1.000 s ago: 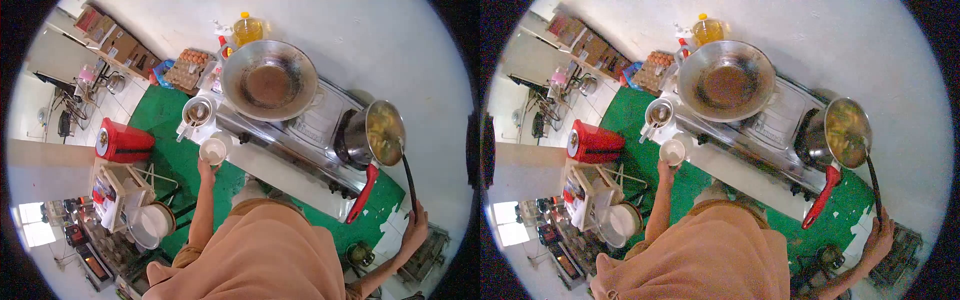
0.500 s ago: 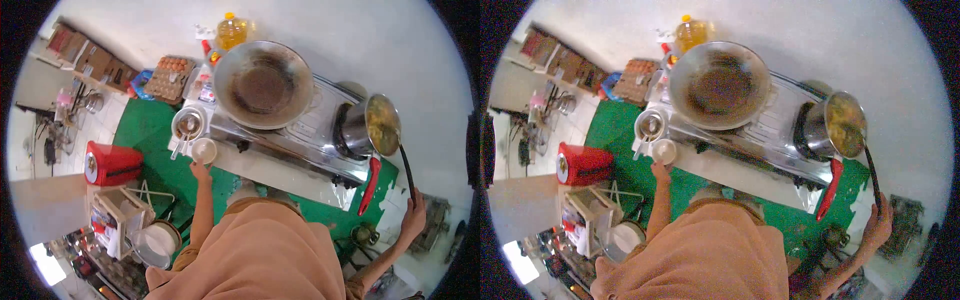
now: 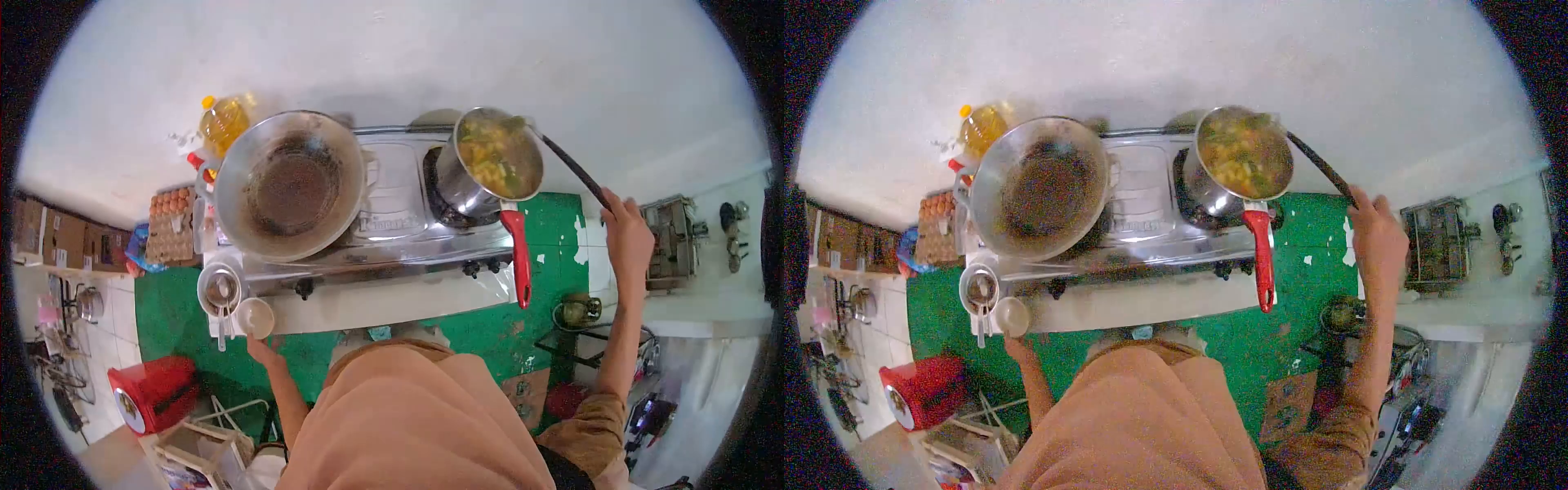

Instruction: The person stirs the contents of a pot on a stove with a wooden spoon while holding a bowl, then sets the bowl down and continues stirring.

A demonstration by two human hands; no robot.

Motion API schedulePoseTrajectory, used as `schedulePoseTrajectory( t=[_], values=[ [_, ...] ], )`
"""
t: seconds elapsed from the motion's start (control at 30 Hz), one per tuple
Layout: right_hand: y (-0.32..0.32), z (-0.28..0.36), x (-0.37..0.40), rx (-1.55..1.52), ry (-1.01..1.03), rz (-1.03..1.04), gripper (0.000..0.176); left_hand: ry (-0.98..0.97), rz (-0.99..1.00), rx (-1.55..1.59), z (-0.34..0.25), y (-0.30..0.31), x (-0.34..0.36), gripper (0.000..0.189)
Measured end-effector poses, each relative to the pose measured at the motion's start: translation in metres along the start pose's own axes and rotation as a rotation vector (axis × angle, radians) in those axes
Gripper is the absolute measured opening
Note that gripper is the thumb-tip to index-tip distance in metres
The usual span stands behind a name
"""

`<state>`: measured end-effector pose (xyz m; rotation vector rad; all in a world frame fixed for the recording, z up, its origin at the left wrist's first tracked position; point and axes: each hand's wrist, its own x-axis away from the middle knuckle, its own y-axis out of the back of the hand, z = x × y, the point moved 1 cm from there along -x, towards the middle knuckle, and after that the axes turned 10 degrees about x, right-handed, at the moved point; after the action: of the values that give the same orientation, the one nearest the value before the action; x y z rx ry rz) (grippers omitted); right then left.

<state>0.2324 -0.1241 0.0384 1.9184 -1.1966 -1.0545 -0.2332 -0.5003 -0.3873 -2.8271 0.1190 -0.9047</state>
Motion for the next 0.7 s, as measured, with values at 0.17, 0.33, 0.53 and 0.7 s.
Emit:
schedulePoseTrajectory(
  t=[0.17, 0.33, 0.53, 0.7],
  values=[
    [-0.034, 0.005, -0.030, 0.033, 0.107, 0.016, 0.028, -0.296, -0.275, -0.101, 0.029, 0.042, -0.011, 0.041],
    [-0.052, 0.004, -0.063, 0.024, 0.309, 0.020, 0.020, -0.370, -0.442, -0.229, 0.006, 0.013, 0.062, 0.034],
    [-0.068, 0.016, -0.111, 0.060, 0.458, 0.186, 0.021, -0.364, -0.440, -0.468, 0.074, 0.067, 0.061, 0.031],
    [-0.077, 0.015, -0.152, 0.011, 0.565, 0.390, 0.020, 0.169, -0.204, -0.165, 0.160, 0.146, 0.005, 0.029]
  ],
)
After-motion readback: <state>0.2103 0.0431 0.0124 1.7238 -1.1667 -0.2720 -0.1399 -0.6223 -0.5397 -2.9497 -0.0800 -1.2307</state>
